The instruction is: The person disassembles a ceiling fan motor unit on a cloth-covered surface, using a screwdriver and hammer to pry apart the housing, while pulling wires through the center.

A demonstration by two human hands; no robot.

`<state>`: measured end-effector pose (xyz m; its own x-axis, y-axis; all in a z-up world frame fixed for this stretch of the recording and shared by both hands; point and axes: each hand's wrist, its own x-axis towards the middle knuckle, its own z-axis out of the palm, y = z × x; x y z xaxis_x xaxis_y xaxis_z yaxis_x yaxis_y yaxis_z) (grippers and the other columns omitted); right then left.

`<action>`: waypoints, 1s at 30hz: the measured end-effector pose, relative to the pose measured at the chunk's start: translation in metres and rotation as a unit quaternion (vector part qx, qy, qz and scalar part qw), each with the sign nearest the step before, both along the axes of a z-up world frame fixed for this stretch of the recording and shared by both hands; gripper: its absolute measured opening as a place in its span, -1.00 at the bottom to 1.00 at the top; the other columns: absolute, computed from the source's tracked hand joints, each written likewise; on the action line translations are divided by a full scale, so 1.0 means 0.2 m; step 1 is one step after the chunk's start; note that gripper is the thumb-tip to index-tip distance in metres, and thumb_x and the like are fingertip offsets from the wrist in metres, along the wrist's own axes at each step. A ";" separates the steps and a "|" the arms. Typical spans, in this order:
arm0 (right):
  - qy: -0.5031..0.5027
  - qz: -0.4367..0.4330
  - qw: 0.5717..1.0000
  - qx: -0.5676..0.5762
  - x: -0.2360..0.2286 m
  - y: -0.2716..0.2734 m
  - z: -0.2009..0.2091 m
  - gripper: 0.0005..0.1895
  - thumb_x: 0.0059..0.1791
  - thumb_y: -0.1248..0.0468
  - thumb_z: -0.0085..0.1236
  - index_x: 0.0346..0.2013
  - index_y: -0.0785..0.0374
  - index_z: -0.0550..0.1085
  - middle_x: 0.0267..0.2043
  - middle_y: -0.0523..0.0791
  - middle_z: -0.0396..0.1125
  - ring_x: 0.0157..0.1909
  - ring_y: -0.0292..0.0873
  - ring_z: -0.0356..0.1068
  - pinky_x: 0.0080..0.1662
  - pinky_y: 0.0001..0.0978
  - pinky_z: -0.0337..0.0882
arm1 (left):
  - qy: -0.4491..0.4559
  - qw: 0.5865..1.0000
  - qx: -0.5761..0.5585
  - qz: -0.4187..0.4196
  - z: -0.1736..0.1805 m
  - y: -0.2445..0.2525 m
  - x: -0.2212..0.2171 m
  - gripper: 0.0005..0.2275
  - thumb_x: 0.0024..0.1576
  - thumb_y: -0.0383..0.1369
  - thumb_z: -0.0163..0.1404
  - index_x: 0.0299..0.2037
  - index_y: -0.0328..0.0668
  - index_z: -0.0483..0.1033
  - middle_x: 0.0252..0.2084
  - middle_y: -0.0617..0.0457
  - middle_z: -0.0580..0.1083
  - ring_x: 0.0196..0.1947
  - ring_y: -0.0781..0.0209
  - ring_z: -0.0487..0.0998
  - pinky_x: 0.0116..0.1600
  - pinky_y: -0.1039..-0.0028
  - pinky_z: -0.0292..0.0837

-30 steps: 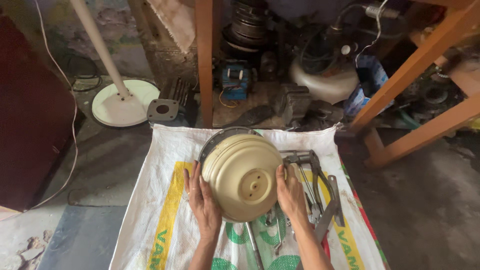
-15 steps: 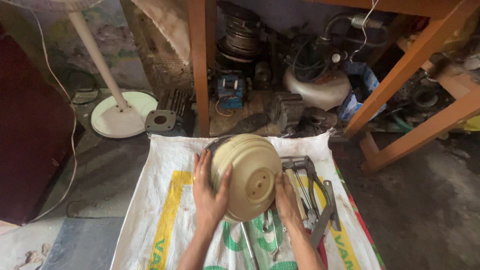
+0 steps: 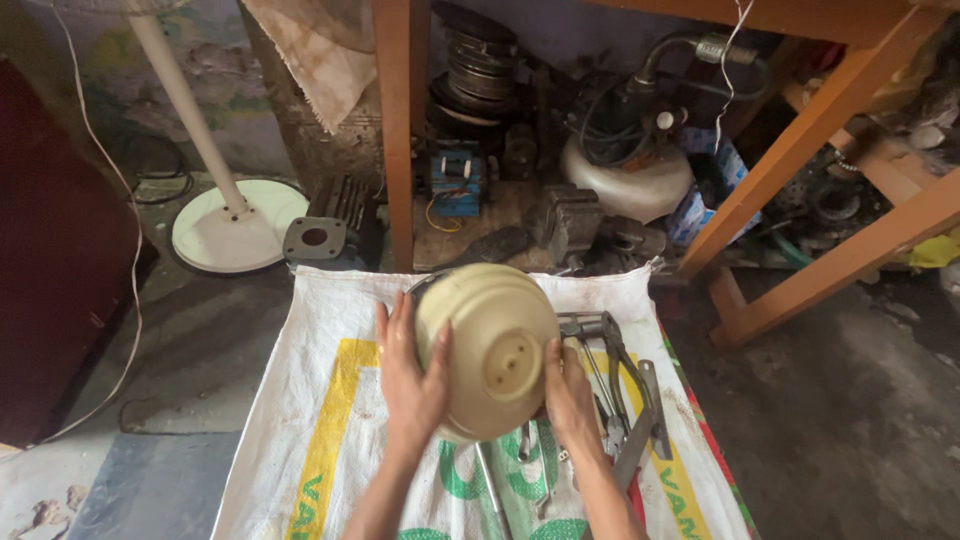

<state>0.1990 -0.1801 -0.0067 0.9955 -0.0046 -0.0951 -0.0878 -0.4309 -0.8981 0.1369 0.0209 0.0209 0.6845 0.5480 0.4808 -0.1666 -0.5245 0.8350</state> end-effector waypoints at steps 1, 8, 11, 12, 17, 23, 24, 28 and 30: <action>0.001 -0.003 0.999 -0.043 0.00 0.00 0.00 -0.09 0.01 -0.40 -0.37 0.20 0.35 0.35 -0.05 0.22 0.46 0.01 0.18 0.53 -0.02 -0.09 0.54 | 0.022 0.999 -0.020 -0.020 -0.01 0.06 0.05 -0.43 0.22 -0.15 0.01 0.35 -0.41 0.28 0.46 -0.25 0.22 0.56 -0.23 -0.03 0.52 0.13 -0.06; 0.006 -0.013 0.996 -0.084 0.04 0.07 -0.09 -0.05 -0.08 -0.44 -0.22 0.05 0.41 0.42 -0.13 0.27 0.48 -0.02 0.24 0.55 -0.03 -0.03 0.52 | 0.084 0.984 -0.116 -0.106 -0.10 0.27 0.25 -0.40 0.18 -0.09 0.01 0.30 -0.44 0.32 0.46 -0.25 0.21 0.57 -0.13 -0.08 0.51 0.23 -0.14; 0.006 -0.009 0.993 -0.121 0.06 0.07 -0.11 -0.06 -0.05 -0.45 -0.21 0.04 0.42 0.42 -0.12 0.27 0.47 -0.01 0.27 0.52 -0.02 -0.01 0.50 | 0.090 0.980 -0.139 -0.111 -0.12 0.29 0.27 -0.39 0.18 -0.09 0.02 0.31 -0.45 0.32 0.45 -0.25 0.22 0.57 -0.09 -0.08 0.51 0.27 -0.15; -0.007 -0.007 0.991 -0.135 0.06 0.07 -0.12 -0.06 -0.04 -0.45 -0.21 0.03 0.42 0.43 -0.12 0.27 0.46 -0.01 0.28 0.50 0.00 0.01 0.47 | 0.091 0.979 -0.144 -0.110 -0.13 0.28 0.27 -0.39 0.17 -0.09 0.02 0.31 -0.45 0.31 0.45 -0.25 0.22 0.57 -0.07 -0.08 0.51 0.28 -0.15; 0.023 -0.002 0.992 -0.123 0.06 0.08 -0.14 -0.08 -0.07 -0.43 -0.19 -0.02 0.43 0.41 -0.14 0.26 0.48 -0.06 0.28 0.56 -0.02 0.02 0.53 | 0.092 0.977 -0.151 -0.117 -0.16 0.31 0.27 -0.41 0.17 -0.12 0.02 0.29 -0.47 0.34 0.44 -0.28 0.24 0.57 -0.07 0.00 0.51 0.30 -0.09; -0.029 0.002 0.992 -0.123 0.08 0.09 -0.20 -0.09 -0.04 -0.42 -0.16 -0.05 0.47 0.42 -0.15 0.29 0.47 -0.01 0.29 0.51 0.02 0.03 0.48 | 0.079 0.976 -0.168 -0.118 -0.15 0.30 0.26 -0.41 0.17 -0.13 0.03 0.30 -0.46 0.33 0.43 -0.31 0.23 0.55 -0.07 0.04 0.49 0.30 -0.06; -0.023 0.003 0.993 -0.118 0.08 0.08 -0.20 -0.08 -0.05 -0.43 -0.18 -0.03 0.45 0.42 -0.15 0.29 0.48 -0.01 0.29 0.51 0.02 0.04 0.48 | 0.080 0.978 -0.158 -0.113 -0.14 0.30 0.25 -0.42 0.18 -0.13 0.03 0.30 -0.46 0.33 0.44 -0.29 0.24 0.54 -0.07 0.05 0.48 0.30 -0.05; -0.013 0.012 0.987 -0.160 0.09 0.07 -0.16 -0.08 -0.03 -0.45 -0.26 0.02 0.39 0.42 -0.09 0.28 0.45 0.06 0.35 0.43 0.10 0.12 0.37 | 0.112 0.978 -0.149 -0.094 -0.10 0.28 0.25 -0.42 0.18 -0.10 0.00 0.32 -0.38 0.32 0.40 -0.25 0.30 0.44 -0.05 0.26 0.43 0.33 0.11; -0.019 0.014 0.985 -0.173 0.08 0.07 -0.15 -0.07 -0.04 -0.46 -0.29 0.00 0.38 0.45 -0.08 0.27 0.46 0.06 0.36 0.42 0.10 0.13 0.37 | 0.105 0.978 -0.152 -0.098 -0.09 0.27 0.25 -0.42 0.19 -0.11 0.01 0.32 -0.38 0.32 0.39 -0.28 0.29 0.42 -0.05 0.27 0.42 0.33 0.12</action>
<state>0.2158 -0.1660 -0.0371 0.9985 -0.0030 -0.0549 -0.0407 -0.7127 -0.7003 0.1876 0.0742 0.0033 0.8565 0.4929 0.1531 -0.0467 -0.2215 0.9740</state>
